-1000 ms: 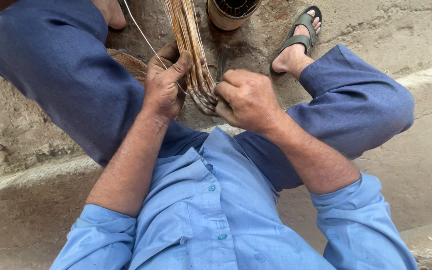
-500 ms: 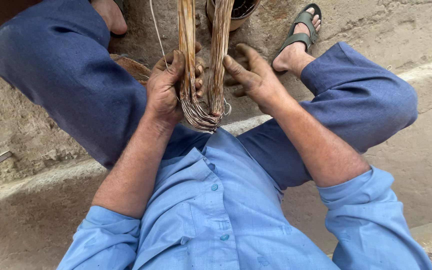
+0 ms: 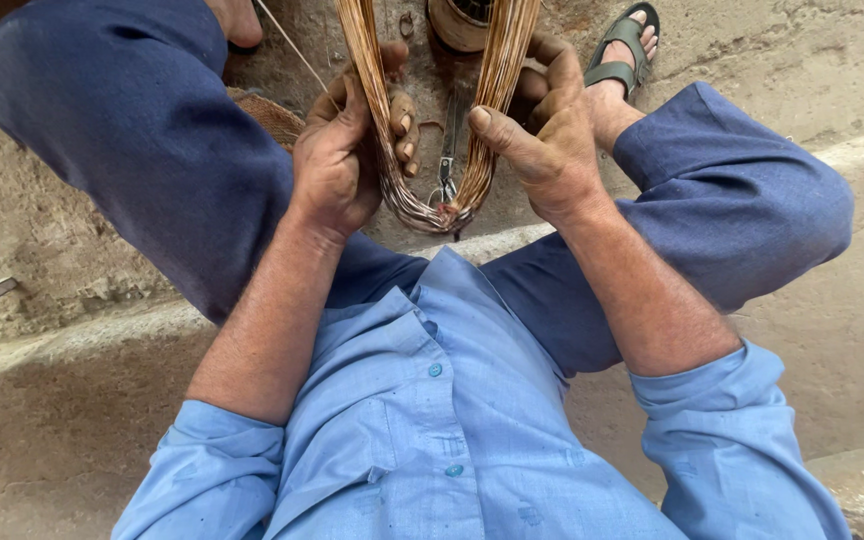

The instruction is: The person sits on the ground and twists a bundle of copper wires by hand. They use a perforated metal tool to align the wires, then continue twisting and bundling them. Scissors are used to trim the wire ends.

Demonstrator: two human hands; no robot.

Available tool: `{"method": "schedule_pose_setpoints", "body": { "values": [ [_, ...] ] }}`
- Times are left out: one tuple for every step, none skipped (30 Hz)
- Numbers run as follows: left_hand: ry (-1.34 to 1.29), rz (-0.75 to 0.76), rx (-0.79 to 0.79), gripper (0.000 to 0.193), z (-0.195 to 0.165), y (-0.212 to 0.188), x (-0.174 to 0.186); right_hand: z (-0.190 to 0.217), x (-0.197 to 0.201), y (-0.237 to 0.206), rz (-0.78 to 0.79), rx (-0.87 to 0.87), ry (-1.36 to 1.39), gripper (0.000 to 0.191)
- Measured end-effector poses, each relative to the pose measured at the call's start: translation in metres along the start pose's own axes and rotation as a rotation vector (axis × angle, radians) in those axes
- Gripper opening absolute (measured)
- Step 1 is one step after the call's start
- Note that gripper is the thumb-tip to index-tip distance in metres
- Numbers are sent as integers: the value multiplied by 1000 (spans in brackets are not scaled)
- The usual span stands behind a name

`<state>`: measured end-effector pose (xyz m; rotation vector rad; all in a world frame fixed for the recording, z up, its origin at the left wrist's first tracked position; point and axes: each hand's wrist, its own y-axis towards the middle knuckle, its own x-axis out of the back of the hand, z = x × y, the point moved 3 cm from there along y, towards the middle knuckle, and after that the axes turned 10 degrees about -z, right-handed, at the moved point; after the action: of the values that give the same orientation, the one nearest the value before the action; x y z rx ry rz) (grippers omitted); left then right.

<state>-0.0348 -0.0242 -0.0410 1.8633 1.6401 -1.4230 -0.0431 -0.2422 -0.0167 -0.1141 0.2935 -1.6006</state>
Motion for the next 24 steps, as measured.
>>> {"method": "schedule_pose_setpoints", "body": {
  "values": [
    [14,-12,-2,48,1,0,1,-1,0,-1,-13,8,-38,84],
    [35,-20,-15,48,2,1,1,-2,0,-3,-27,17,-78,84],
    [56,-28,-30,47,3,1,2,-3,0,-3,-18,22,-87,84],
    [79,-36,-47,47,1,1,3,-3,-2,-3,-6,29,-95,83],
    [82,-45,-53,47,1,1,4,-4,-2,-3,7,34,-102,82],
    [85,-55,-57,47,1,1,5,-5,-3,-2,8,7,-100,81],
    [88,-65,-61,47,2,1,6,-6,-3,0,10,-20,-98,80],
    [94,-71,-51,48,2,2,7,-7,-4,1,11,-46,-95,79],
    [99,-75,-40,48,3,2,8,-8,-5,1,0,-78,-117,79],
    [105,-78,-31,48,4,2,9,-9,-5,1,-10,-110,-138,78],
    [116,-72,-28,48,4,2,9,-10,-5,1,-18,-144,-157,78],
    [127,-65,-25,48,5,2,10,-11,-6,1,-19,-166,-182,78],
    [138,-58,-21,48,5,2,11,-12,-5,1,-21,-187,-208,77],
    [144,-52,-26,47,5,2,11,-13,-5,0,-25,-207,-233,77],
    [149,-43,-32,47,5,2,11,-12,-5,0,-17,-180,-216,77],
    [153,-35,-39,47,5,2,12,-12,-5,0,-8,-153,-199,78],
    [139,-33,-35,47,4,2,12,-12,-4,1,2,-127,-182,78],
    [126,-31,-32,47,4,2,12,-12,-2,0,-7,-119,-201,77],
    [113,-27,-31,46,4,3,12,-12,-1,0,-16,-108,-219,75],
    [107,-34,-24,46,3,3,12,-12,0,1,-25,-96,-237,74],
    [100,-40,-17,45,3,3,11,-12,1,1,-34,-56,-269,73],
    [93,-46,-11,45,3,3,11,-11,1,2,-44,-16,-300,73],
    [100,-58,-2,45,3,3,10,-11,1,3,-54,24,-330,73],
    [107,-71,8,45,3,3,9,-8,1,3,-81,128,-422,71]
  ]
}}
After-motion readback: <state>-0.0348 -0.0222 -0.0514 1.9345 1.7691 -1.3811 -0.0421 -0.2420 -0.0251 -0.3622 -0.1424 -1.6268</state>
